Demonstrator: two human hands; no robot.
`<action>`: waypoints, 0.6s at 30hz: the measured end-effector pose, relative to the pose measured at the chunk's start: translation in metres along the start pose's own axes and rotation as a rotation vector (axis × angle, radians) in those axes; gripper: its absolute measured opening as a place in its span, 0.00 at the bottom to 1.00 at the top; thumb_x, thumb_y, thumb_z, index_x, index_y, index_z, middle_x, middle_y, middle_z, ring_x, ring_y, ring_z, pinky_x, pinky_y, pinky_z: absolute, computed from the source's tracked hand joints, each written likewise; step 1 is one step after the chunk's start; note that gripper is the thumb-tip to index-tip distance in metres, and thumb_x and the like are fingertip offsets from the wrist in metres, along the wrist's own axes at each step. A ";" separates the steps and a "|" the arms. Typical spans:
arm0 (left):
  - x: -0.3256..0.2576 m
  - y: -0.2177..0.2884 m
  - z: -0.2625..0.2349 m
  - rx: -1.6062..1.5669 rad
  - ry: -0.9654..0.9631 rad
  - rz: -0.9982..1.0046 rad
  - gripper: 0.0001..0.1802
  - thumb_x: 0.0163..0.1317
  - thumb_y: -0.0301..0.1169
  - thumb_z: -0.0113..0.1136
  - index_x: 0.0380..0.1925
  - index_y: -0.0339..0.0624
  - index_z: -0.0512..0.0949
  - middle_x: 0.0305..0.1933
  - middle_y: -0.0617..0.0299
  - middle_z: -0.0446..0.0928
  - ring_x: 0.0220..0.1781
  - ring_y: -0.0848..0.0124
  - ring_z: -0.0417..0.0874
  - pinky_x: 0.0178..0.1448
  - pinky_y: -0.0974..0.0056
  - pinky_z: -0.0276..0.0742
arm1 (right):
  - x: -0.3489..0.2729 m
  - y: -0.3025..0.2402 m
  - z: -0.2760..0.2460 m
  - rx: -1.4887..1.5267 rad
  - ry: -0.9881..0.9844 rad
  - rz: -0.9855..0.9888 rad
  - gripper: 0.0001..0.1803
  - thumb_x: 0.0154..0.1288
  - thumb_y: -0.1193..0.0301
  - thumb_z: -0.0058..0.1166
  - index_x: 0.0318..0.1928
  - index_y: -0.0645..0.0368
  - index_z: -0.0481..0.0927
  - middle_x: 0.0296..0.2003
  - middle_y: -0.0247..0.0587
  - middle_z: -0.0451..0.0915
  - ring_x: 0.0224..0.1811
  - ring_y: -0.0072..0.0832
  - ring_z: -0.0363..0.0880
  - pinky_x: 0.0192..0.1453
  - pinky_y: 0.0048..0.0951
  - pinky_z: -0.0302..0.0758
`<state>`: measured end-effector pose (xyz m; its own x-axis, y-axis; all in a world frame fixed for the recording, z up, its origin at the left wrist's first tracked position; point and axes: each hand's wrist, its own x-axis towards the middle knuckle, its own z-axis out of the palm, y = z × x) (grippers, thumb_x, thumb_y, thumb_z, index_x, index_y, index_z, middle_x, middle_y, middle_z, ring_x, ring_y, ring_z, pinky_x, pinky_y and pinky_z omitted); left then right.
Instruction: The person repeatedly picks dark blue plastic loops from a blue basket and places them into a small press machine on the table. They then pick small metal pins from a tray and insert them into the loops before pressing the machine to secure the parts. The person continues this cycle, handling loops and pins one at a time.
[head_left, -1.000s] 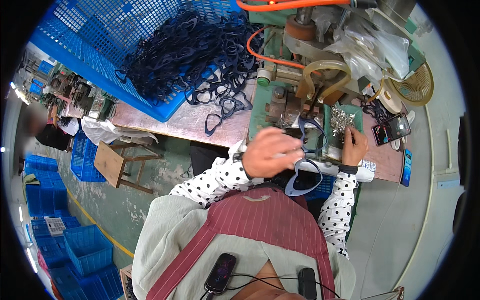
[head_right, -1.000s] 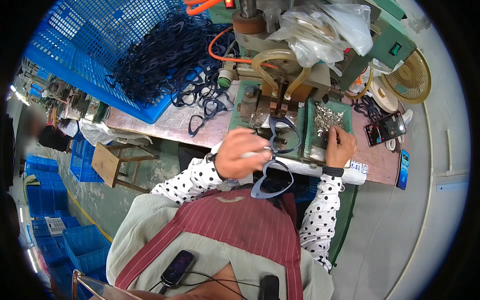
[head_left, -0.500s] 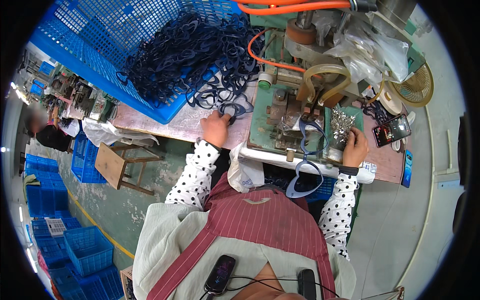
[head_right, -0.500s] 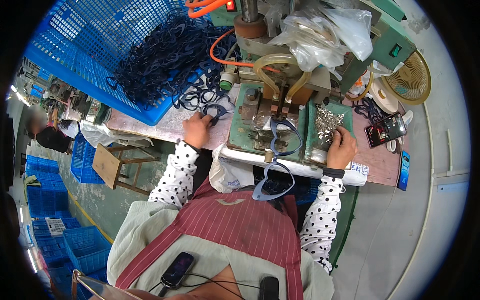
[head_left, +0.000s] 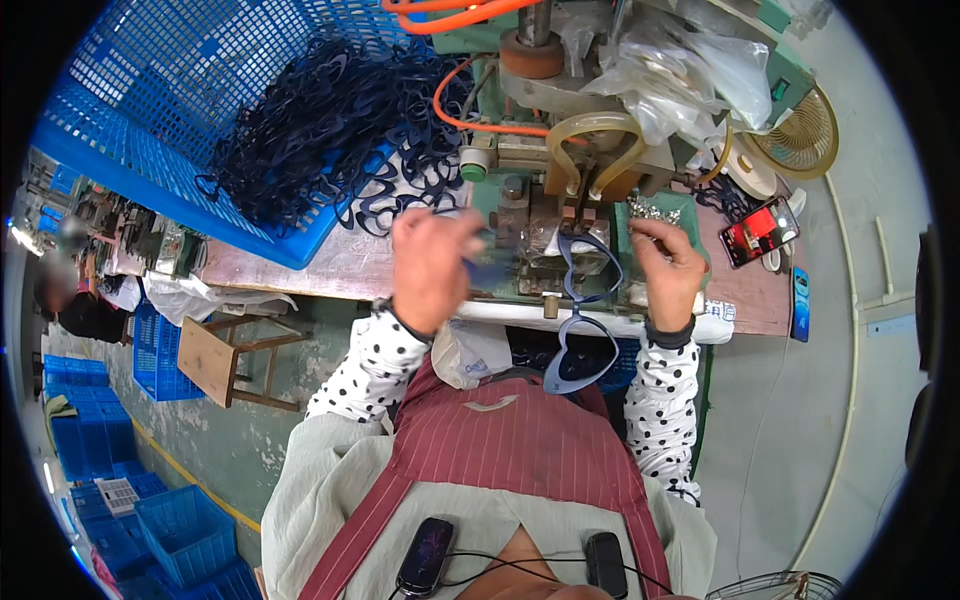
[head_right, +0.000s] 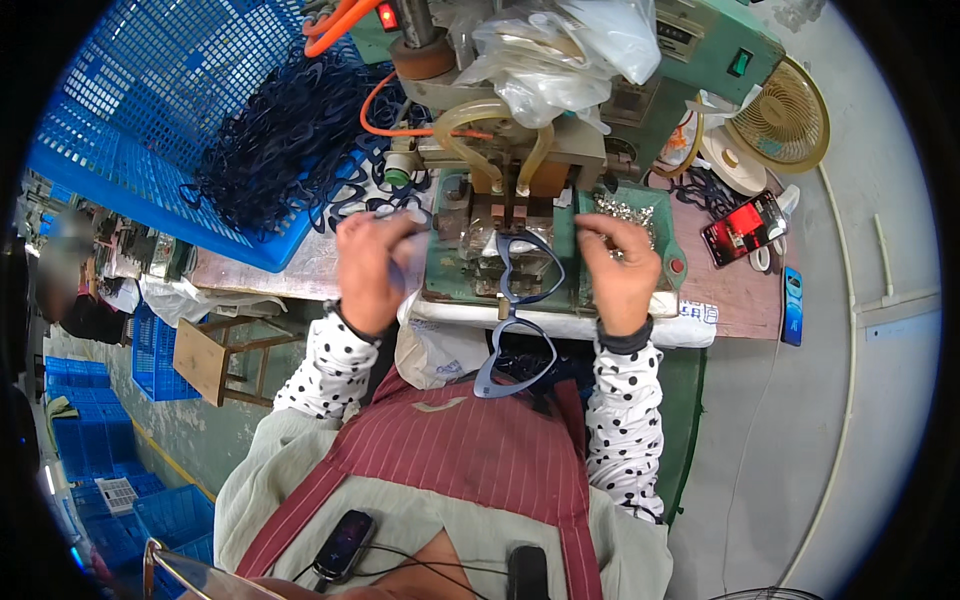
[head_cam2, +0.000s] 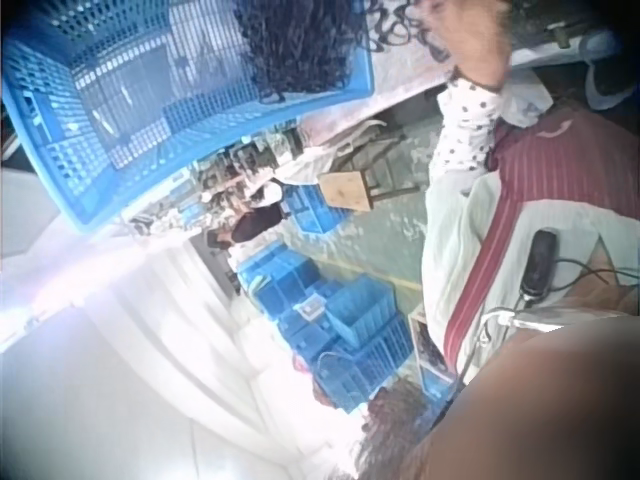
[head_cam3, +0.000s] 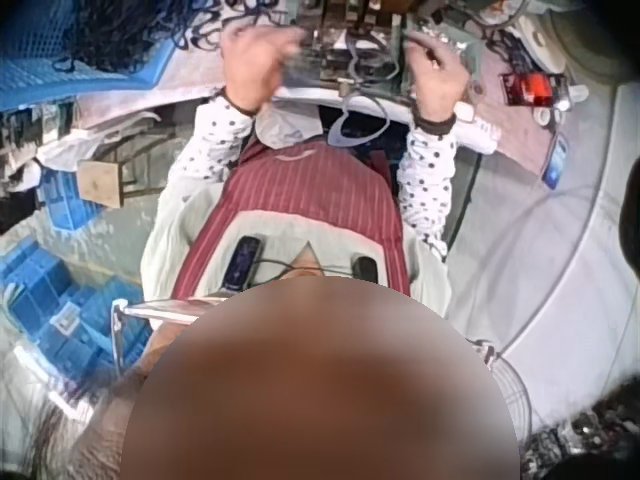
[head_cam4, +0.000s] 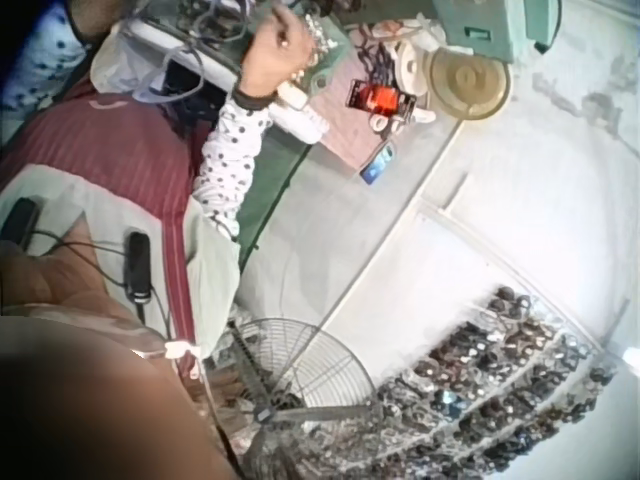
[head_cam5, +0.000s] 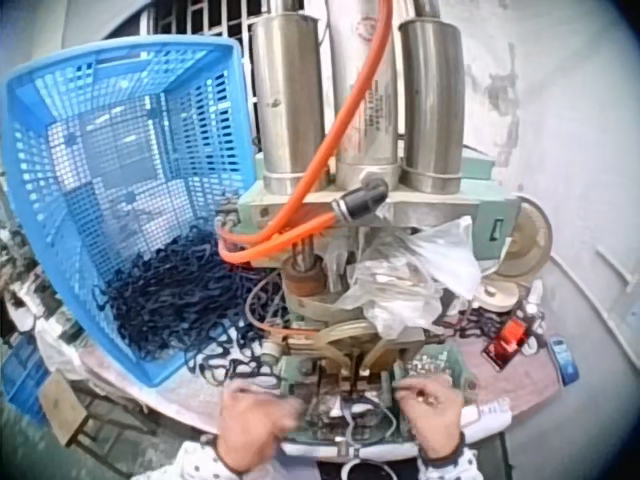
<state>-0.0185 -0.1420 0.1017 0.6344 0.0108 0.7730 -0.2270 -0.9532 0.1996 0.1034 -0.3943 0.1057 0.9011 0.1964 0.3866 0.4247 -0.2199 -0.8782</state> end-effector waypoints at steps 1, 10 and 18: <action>0.005 0.011 0.002 -0.052 -0.016 0.155 0.19 0.55 0.27 0.62 0.49 0.48 0.79 0.40 0.66 0.83 0.42 0.68 0.80 0.60 0.52 0.67 | -0.002 -0.010 0.004 0.011 -0.027 -0.022 0.09 0.56 0.79 0.59 0.38 0.58 0.87 0.35 0.38 0.83 0.40 0.27 0.76 0.47 0.25 0.72; 0.018 0.061 0.025 -0.422 -0.044 0.459 0.15 0.56 0.31 0.65 0.46 0.46 0.81 0.46 0.63 0.84 0.43 0.68 0.82 0.58 0.55 0.74 | -0.007 -0.029 0.034 0.191 -0.068 0.088 0.22 0.50 0.78 0.65 0.48 0.61 0.76 0.30 0.34 0.83 0.25 0.16 0.70 0.32 0.19 0.68; 0.022 0.061 0.012 -0.506 -0.042 0.607 0.19 0.54 0.28 0.64 0.48 0.45 0.80 0.46 0.60 0.82 0.40 0.67 0.81 0.56 0.56 0.75 | 0.003 -0.039 0.045 0.205 -0.043 0.145 0.29 0.49 0.76 0.68 0.51 0.66 0.69 0.27 0.35 0.82 0.25 0.16 0.67 0.31 0.19 0.67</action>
<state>-0.0097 -0.2036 0.1237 0.3167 -0.4885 0.8131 -0.8446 -0.5353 0.0073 0.0857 -0.3416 0.1283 0.9450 0.2180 0.2439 0.2606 -0.0509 -0.9641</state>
